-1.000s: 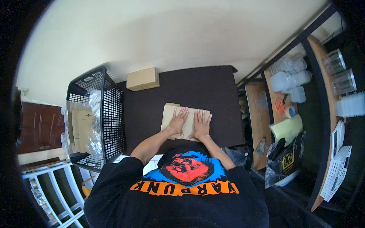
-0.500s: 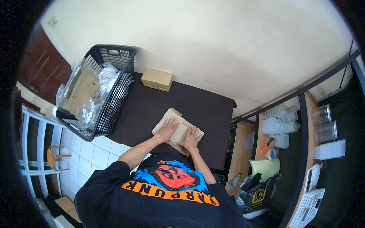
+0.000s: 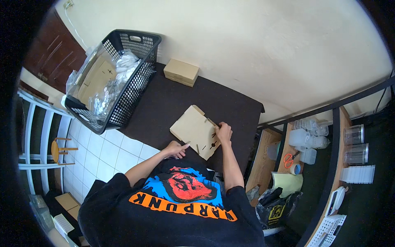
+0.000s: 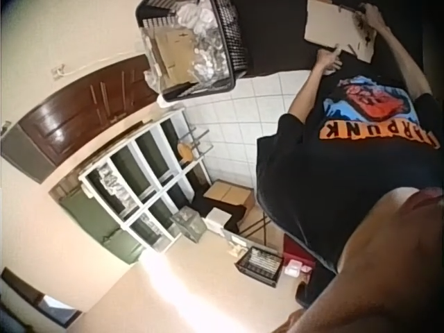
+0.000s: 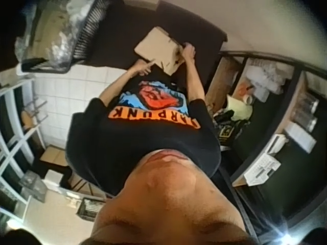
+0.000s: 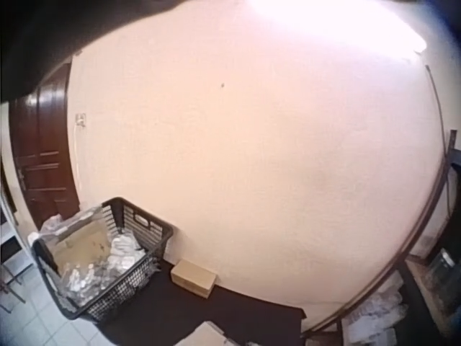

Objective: The recorder is assembling small cardboard boxes from flat sheets and filling them with small packaged items.

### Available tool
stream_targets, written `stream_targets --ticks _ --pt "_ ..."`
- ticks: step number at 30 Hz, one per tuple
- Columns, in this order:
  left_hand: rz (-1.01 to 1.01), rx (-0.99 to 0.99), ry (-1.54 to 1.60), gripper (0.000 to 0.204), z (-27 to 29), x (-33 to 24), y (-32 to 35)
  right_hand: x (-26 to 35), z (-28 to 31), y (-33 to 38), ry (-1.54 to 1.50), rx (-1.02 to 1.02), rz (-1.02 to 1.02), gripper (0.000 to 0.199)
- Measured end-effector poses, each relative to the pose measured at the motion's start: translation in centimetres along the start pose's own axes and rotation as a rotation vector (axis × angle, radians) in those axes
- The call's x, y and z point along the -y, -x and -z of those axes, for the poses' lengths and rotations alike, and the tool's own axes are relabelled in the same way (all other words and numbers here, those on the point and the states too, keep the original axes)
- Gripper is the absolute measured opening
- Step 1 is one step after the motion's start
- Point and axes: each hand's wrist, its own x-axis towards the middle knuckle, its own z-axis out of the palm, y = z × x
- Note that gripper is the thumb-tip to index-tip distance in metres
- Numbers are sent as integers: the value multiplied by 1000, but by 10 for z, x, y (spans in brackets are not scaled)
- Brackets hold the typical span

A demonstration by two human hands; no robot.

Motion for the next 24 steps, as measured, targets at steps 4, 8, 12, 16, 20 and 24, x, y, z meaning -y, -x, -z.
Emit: stream_targets --ticks 4,8,12,16,20,24 --pt "30 -29 140 62 -20 -7 -30 8 -2 0 99 36 -34 22" --pt "39 -134 -72 28 -18 -33 -35 4 6 6 115 -6 -73 20" --pt "-96 -356 -265 27 15 -49 -38 2 14 24 2 -94 -106 21" --pt "-298 -461 -208 34 42 -48 -47 6 14 48 -123 -133 -160 28" --pt "-441 -623 -428 31 59 -33 -20 -9 6 93 -213 -84 -163 30" --pt "-504 -527 -458 24 68 2 17 -23 -6 132 -228 -114 70 32"
